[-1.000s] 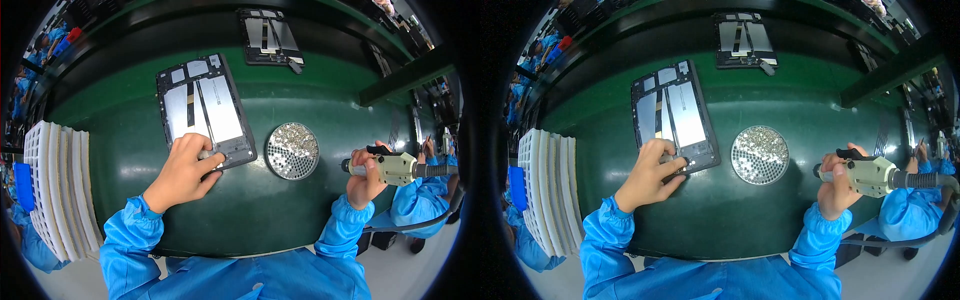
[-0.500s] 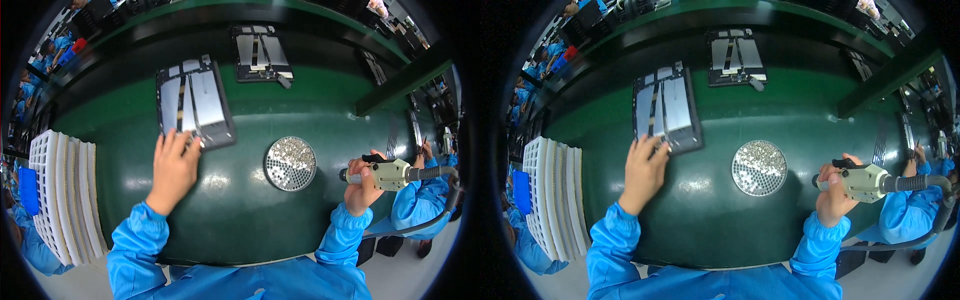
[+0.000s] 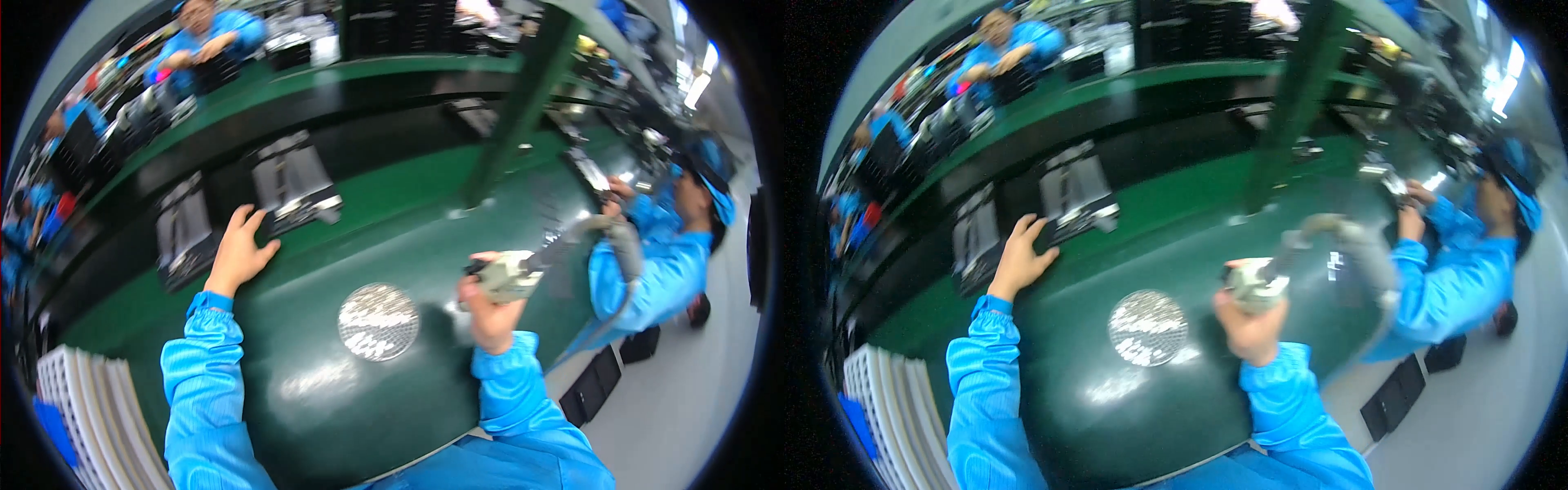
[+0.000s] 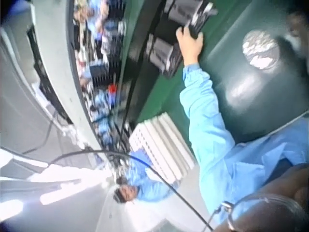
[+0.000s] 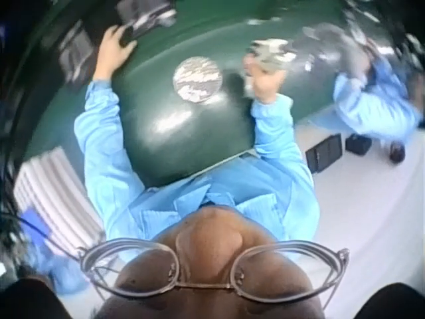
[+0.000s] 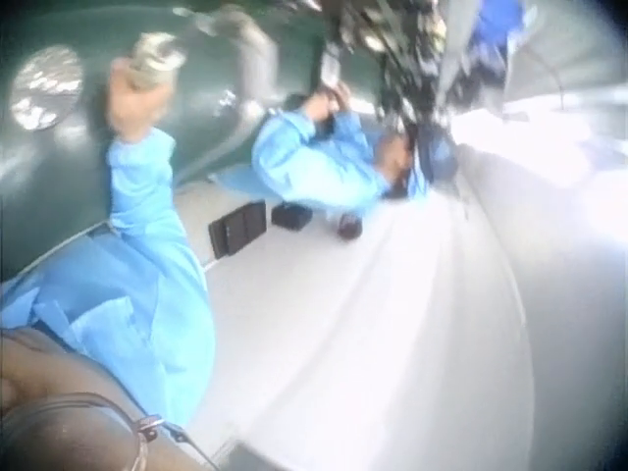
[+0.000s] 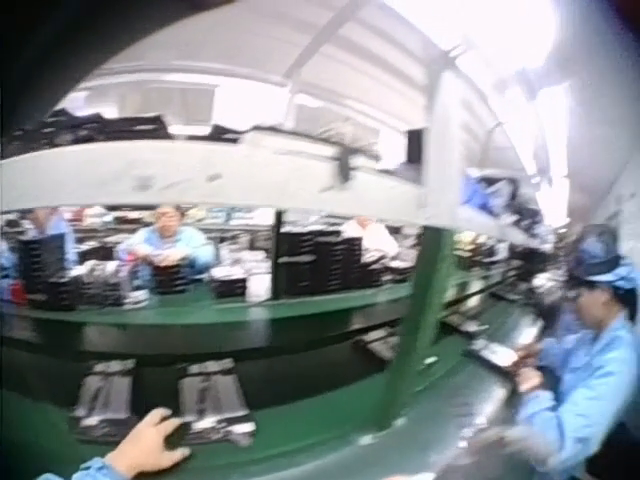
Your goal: Assembling internal components of a tablet using an electric screwdriver on a factory production line.
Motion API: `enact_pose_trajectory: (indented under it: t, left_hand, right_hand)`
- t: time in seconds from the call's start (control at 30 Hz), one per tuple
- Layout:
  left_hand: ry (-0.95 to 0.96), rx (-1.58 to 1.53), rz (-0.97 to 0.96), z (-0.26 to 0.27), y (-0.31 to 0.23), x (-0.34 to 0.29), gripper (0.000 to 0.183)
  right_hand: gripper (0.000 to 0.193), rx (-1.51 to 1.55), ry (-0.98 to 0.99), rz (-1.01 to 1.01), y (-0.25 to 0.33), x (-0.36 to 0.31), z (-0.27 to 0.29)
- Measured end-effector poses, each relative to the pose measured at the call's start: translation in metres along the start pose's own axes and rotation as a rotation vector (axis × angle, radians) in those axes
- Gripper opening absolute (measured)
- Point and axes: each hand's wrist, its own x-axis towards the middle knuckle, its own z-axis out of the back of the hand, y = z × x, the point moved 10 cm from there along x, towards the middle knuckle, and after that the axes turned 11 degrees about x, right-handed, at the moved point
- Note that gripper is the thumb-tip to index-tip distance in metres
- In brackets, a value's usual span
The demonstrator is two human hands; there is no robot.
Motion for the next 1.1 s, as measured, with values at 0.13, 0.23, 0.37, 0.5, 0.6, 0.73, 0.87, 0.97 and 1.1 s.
enact_pose_trajectory:
  t: [0.13, 0.23, 0.37, 0.5, 0.6, 0.73, 0.87, 0.97, 1.1]
  left_hand:
    - [0.095, 0.003, -0.126, -0.036, -0.001, 0.036, 0.067]
    - [0.111, 0.063, -0.184, -0.040, -0.015, 0.049, 0.064]
    - [0.038, 0.344, -0.125, -0.030, -0.024, 0.051, 0.059]
    - [-0.044, 0.230, -0.059, -0.046, 0.000, 0.057, 0.052]
    - [-0.107, 0.233, -0.108, -0.029, 0.015, 0.025, 0.050]
    - [-0.147, 0.288, -0.134, 0.004, 0.016, -0.047, 0.063]
    - [-0.193, 0.287, -0.287, 0.089, -0.079, -0.157, 0.047]
    - [-0.062, 0.310, -0.277, 0.097, -0.119, -0.203, 0.049]
    - [0.087, 0.409, -0.168, 0.081, -0.117, -0.240, 0.052]
  right_hand:
    - [0.030, -0.096, 0.023, 0.035, 0.014, 0.006, -0.019]
    - [0.040, -0.110, 0.049, -0.070, 0.004, 0.008, -0.018]
    - [0.046, -0.193, 0.103, -0.060, 0.003, 0.009, -0.021]
    - [0.045, -0.058, 0.113, -0.090, 0.001, 0.009, -0.020]
    - [0.036, -0.221, 0.143, -0.089, -0.003, 0.015, -0.030]
    - [0.025, -0.187, 0.150, -0.111, 0.022, 0.017, -0.030]
    - [0.026, -0.225, 0.166, -0.055, 0.025, 0.018, -0.032]
    - [0.027, -0.219, 0.138, -0.098, 0.022, 0.014, -0.022]
    - [0.026, -0.188, 0.132, -0.162, 0.002, 0.010, -0.043]
